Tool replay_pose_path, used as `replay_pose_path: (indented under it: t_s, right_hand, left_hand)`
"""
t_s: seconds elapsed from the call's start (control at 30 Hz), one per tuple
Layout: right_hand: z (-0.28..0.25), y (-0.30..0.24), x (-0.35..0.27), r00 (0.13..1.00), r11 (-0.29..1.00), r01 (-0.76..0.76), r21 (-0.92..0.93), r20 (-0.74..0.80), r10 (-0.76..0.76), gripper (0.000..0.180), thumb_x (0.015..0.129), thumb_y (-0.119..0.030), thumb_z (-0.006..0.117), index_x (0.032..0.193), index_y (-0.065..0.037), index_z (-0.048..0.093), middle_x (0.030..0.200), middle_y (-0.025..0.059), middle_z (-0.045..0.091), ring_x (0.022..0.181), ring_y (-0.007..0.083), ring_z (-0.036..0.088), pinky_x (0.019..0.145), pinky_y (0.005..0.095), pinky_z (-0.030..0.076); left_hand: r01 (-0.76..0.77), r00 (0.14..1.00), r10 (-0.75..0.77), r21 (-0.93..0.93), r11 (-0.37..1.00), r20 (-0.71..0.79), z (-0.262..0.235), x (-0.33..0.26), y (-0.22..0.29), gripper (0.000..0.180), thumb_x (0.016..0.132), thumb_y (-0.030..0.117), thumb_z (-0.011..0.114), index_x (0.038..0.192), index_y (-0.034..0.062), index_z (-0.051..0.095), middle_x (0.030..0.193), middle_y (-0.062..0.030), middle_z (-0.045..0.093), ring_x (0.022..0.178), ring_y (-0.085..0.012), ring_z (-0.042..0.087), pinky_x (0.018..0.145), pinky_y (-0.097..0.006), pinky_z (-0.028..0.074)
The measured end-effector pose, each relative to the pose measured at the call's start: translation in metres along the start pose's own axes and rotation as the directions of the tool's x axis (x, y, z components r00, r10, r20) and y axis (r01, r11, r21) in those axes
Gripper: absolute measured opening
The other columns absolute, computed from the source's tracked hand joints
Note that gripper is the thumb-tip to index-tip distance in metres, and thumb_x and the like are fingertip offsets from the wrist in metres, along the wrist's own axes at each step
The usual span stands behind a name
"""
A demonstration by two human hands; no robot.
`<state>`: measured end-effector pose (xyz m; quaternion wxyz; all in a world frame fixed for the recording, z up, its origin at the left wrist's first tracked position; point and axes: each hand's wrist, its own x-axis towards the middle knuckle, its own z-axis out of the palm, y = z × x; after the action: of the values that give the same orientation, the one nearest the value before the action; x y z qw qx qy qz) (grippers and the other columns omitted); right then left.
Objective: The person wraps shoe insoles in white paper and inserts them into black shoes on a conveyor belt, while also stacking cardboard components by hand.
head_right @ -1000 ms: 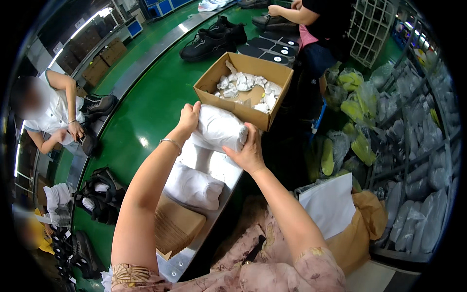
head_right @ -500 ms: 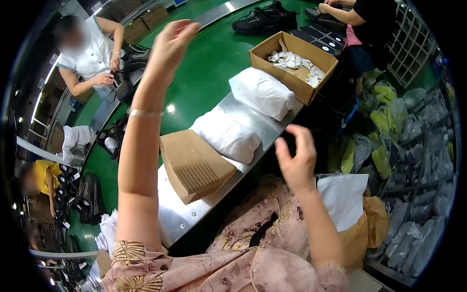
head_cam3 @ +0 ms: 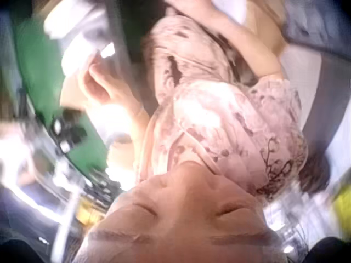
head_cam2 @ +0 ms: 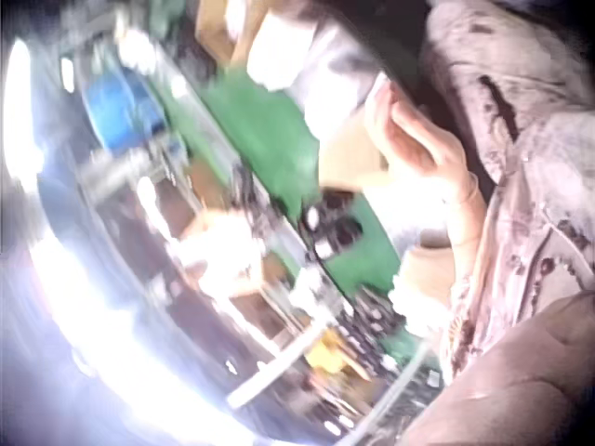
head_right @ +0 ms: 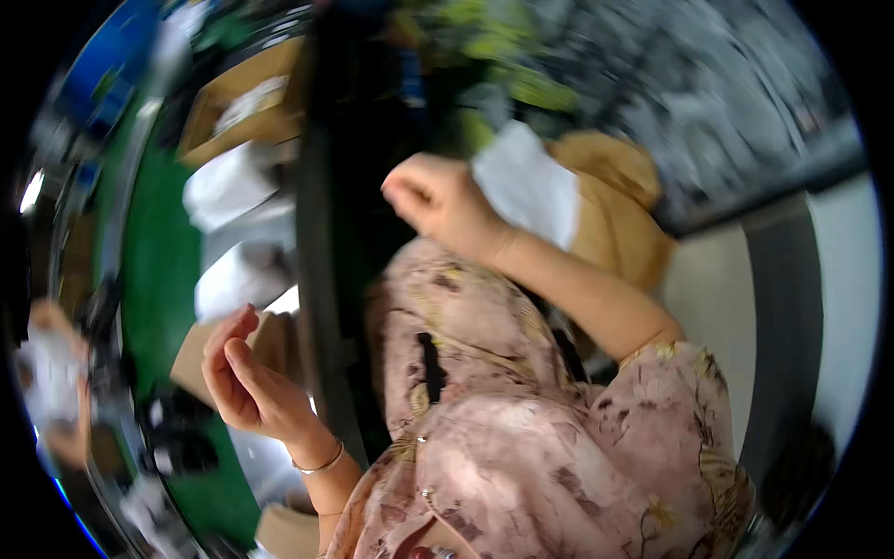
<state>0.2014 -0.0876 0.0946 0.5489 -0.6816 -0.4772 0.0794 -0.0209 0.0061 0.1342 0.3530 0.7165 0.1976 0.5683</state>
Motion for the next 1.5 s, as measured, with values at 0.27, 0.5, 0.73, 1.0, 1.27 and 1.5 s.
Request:
replay_pose_path:
  t_s: [0.27, 0.5, 0.73, 1.0, 1.27, 1.5]
  right_hand:
    - [-0.183, 0.083, -0.376, 0.447, 0.556, -0.826, -0.096, -0.713, 0.54, 0.011, 0.084, -0.012, 0.058, 0.088, -0.002, 0.06, 0.074, 0.006, 0.062, 0.067, 0.0128, 0.057, 0.062, 0.0263, 0.045]
    - [-0.042, 0.104, -0.498, 0.085, 0.171, -0.98, 0.103, -0.562, 0.822, 0.014, 0.083, -0.016, 0.054, 0.086, -0.003, 0.06, 0.076, 0.0117, 0.063, 0.073, 0.0273, 0.061, 0.067, 0.0343, 0.048]
    - [-0.045, 0.199, -0.457, 0.047, 0.011, -0.997, -0.078, -0.471, 0.881, 0.035, 0.082, -0.013, 0.057, 0.112, 0.0, 0.049, 0.11, 0.022, 0.055, 0.101, 0.0354, 0.055, 0.083, 0.0415, 0.046]
    - [-0.041, 0.286, -0.47, 0.008, -0.011, -0.964, -0.266, -0.069, 0.998, 0.056, 0.081, -0.014, 0.059, 0.128, 0.004, 0.036, 0.108, 0.0276, 0.057, 0.099, 0.0367, 0.056, 0.083, 0.0426, 0.046]
    - [-0.03, 0.298, -0.488, 0.002, -0.013, -0.963, -0.27, -0.056, 0.998, 0.036, 0.082, -0.003, 0.051, 0.118, 0.0, 0.048, 0.107, 0.0235, 0.058, 0.099, 0.0345, 0.057, 0.083, 0.0412, 0.048]
    - [-0.052, 0.275, -0.496, 0.258, 0.218, -0.811, -0.543, 0.002, 0.966, 0.028, 0.078, -0.005, 0.05, 0.106, 0.002, 0.052, 0.095, 0.0236, 0.061, 0.09, 0.0339, 0.061, 0.073, 0.0418, 0.05]
  left_hand:
    - [0.5, 0.686, -0.339, -0.08, 0.862, 0.643, 0.108, -0.058, -0.025, 0.017, 0.094, 0.009, 0.049, 0.089, -0.0043, 0.058, 0.087, -0.0075, 0.062, 0.077, -0.0101, 0.054, 0.072, -0.022, 0.044]
    - [0.625, 0.347, -0.414, 0.122, 0.771, 0.841, 0.15, -0.102, -0.05, 0.018, 0.094, 0.013, 0.051, 0.089, -0.0028, 0.059, 0.082, -0.0049, 0.062, 0.074, -0.0082, 0.053, 0.07, -0.022, 0.045]
    - [0.554, 0.201, -0.427, 0.257, 0.792, 0.882, 0.187, -0.137, -0.045, 0.016, 0.093, 0.011, 0.052, 0.093, -0.0037, 0.058, 0.083, -0.0056, 0.063, 0.075, -0.0095, 0.056, 0.071, -0.023, 0.046]
    - [0.265, 0.03, -0.224, 0.209, 0.941, 0.974, 0.242, -0.221, -0.023, 0.02, 0.083, 0.007, 0.062, 0.1, -0.0029, 0.056, 0.089, -0.0174, 0.062, 0.079, -0.0272, 0.061, 0.069, -0.032, 0.05]
    - [-0.013, -0.186, -0.139, 0.14, 0.99, 0.973, 0.27, -0.291, -0.028, 0.03, 0.082, 0.012, 0.061, 0.107, -0.0032, 0.054, 0.102, -0.0241, 0.057, 0.093, -0.0377, 0.058, 0.08, -0.042, 0.049]
    - [-0.412, -0.589, -0.247, -0.024, 0.911, 0.769, 0.272, -0.356, -0.039, 0.031, 0.085, 0.019, 0.056, 0.108, -0.0019, 0.058, 0.11, -0.0263, 0.051, 0.1, -0.0408, 0.052, 0.086, -0.045, 0.046]
